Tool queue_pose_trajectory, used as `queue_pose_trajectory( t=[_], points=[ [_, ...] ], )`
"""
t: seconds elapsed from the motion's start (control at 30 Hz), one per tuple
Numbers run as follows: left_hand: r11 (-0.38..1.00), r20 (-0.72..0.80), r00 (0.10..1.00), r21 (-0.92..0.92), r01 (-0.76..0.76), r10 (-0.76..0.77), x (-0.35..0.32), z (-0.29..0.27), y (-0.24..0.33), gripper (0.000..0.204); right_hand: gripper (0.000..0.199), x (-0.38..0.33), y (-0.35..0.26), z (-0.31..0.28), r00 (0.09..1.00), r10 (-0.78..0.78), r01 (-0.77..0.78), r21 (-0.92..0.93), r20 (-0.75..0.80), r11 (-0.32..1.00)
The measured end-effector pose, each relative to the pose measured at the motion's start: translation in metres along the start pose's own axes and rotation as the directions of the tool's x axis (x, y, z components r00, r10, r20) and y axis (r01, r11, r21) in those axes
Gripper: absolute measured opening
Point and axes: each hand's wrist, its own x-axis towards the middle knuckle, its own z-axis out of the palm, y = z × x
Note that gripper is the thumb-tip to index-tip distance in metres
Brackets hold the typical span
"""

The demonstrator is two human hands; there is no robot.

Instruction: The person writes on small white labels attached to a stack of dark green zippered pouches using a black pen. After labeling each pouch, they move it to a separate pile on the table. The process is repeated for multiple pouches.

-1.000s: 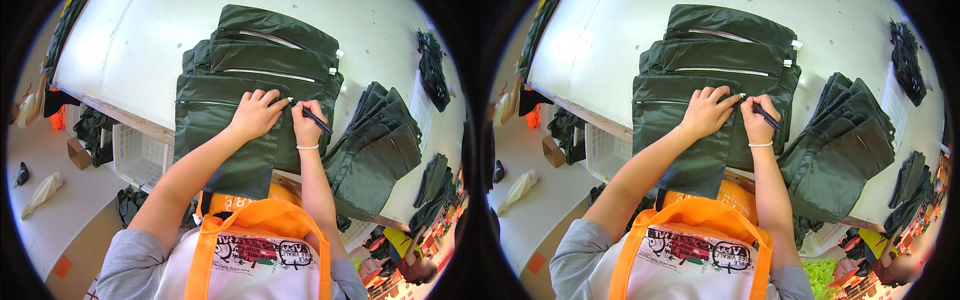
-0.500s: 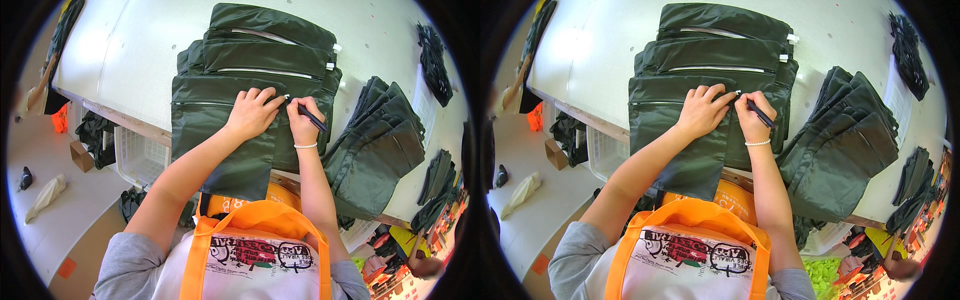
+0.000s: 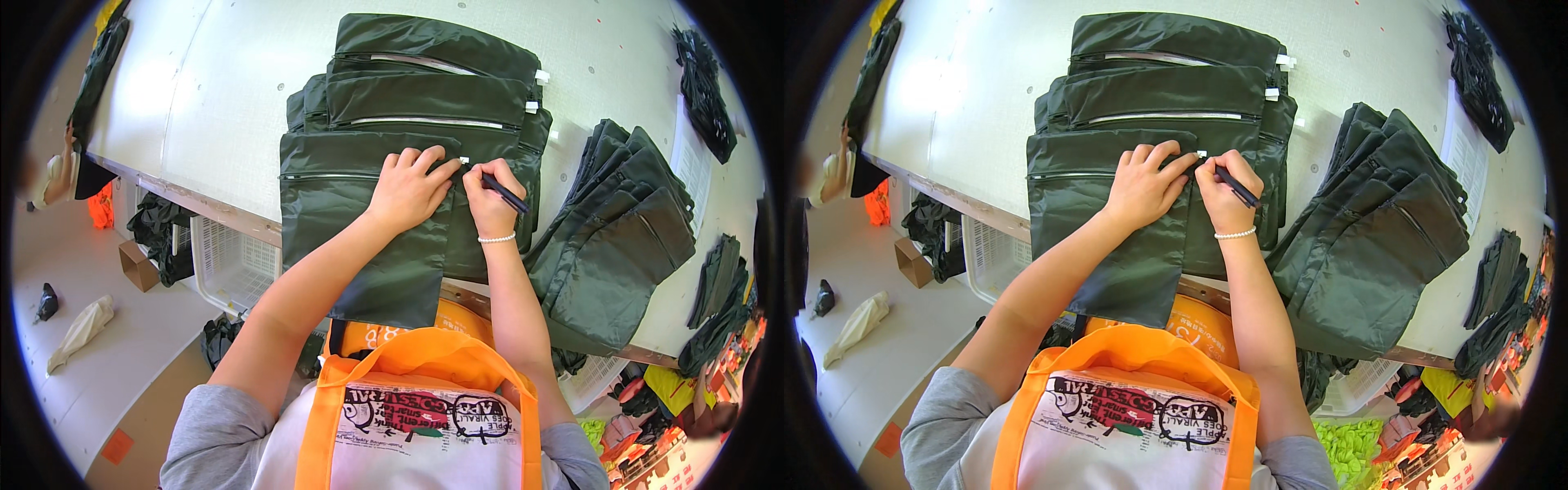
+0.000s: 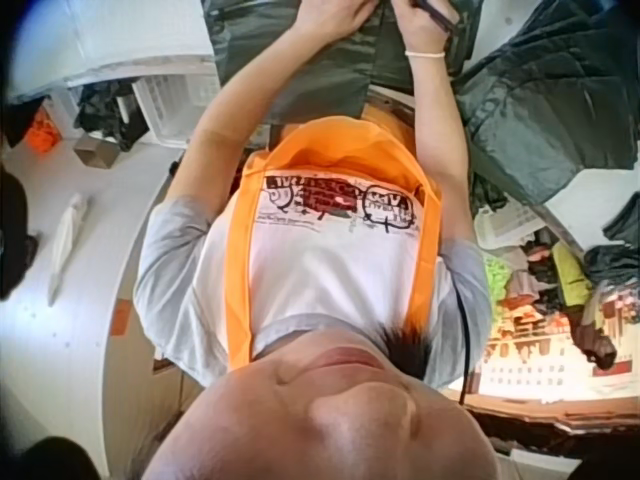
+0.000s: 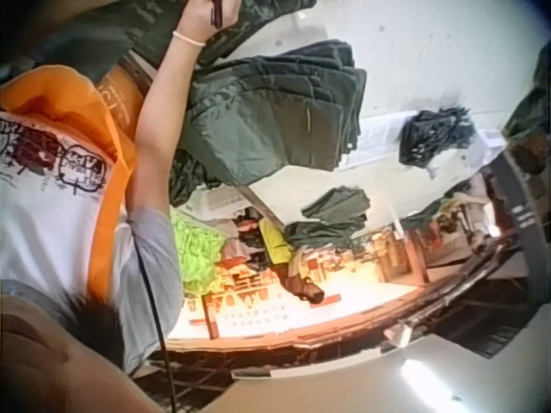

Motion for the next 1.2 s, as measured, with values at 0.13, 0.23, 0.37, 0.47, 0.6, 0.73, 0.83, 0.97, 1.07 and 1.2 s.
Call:
queue_pose_trajectory(
  t=[0.13,0.23,0.37,0.47,0.6,0.73,0.83,0.97,1.07,1.2],
  points=[
    [1.000,0.008,1.000,-0.019,0.000,0.001,-0.001,0.001,0.000,0.035,0.008,-0.009,-0.006,-0.007,0.988,0.125,-0.099,0.255,-0.087,0.962],
    [0.988,-0.100,0.993,-0.149,0.044,-0.060,-0.002,0.003,-0.005,0.032,0.017,-0.032,-0.029,-0.014,0.994,-0.064,0.086,-0.250,0.093,0.964],
    [0.937,-0.343,0.932,-0.348,-0.010,-0.117,0.000,0.005,-0.012,0.026,0.032,-0.060,-0.054,-0.001,0.964,-0.030,0.140,-0.409,0.265,0.902],
    [0.930,-0.415,0.901,-0.366,-0.042,-0.123,0.007,0.003,-0.009,0.025,0.026,-0.061,-0.051,0.001,0.982,0.057,-0.017,-0.218,0.180,0.976],
    [0.886,-0.565,0.805,-0.450,-0.114,-0.183,0.037,-0.026,0.008,0.029,0.034,-0.035,-0.092,-0.081,0.998,-0.063,0.061,-0.116,-0.011,0.991],
    [0.905,-0.429,0.890,-0.423,-0.048,-0.153,0.069,-0.019,0.029,0.038,0.025,-0.015,-0.077,-0.241,0.930,-0.103,-0.024,-0.336,-0.353,0.942],
    [0.982,-0.192,0.981,-0.190,0.003,-0.040,0.078,0.022,0.043,0.058,0.020,-0.017,-0.014,-0.371,0.938,-0.156,0.008,-0.429,-0.310,0.903],
    [1.000,-0.003,1.000,-0.020,-0.013,0.013,0.051,0.044,0.037,0.067,0.025,-0.017,0.043,-0.413,0.971,-0.011,-0.168,-0.719,-0.237,0.675],
    [1.000,0.078,0.997,0.023,0.005,-0.007,0.017,0.026,0.025,0.067,0.031,-0.005,0.018,-0.334,0.977,-0.151,-0.005,-0.724,-0.150,0.690],
    [0.999,0.154,0.987,-0.012,0.036,-0.034,-0.020,0.000,0.012,0.065,0.037,0.002,-0.045,-0.195,0.991,0.015,-0.040,-0.196,-0.131,0.980]
  ],
)
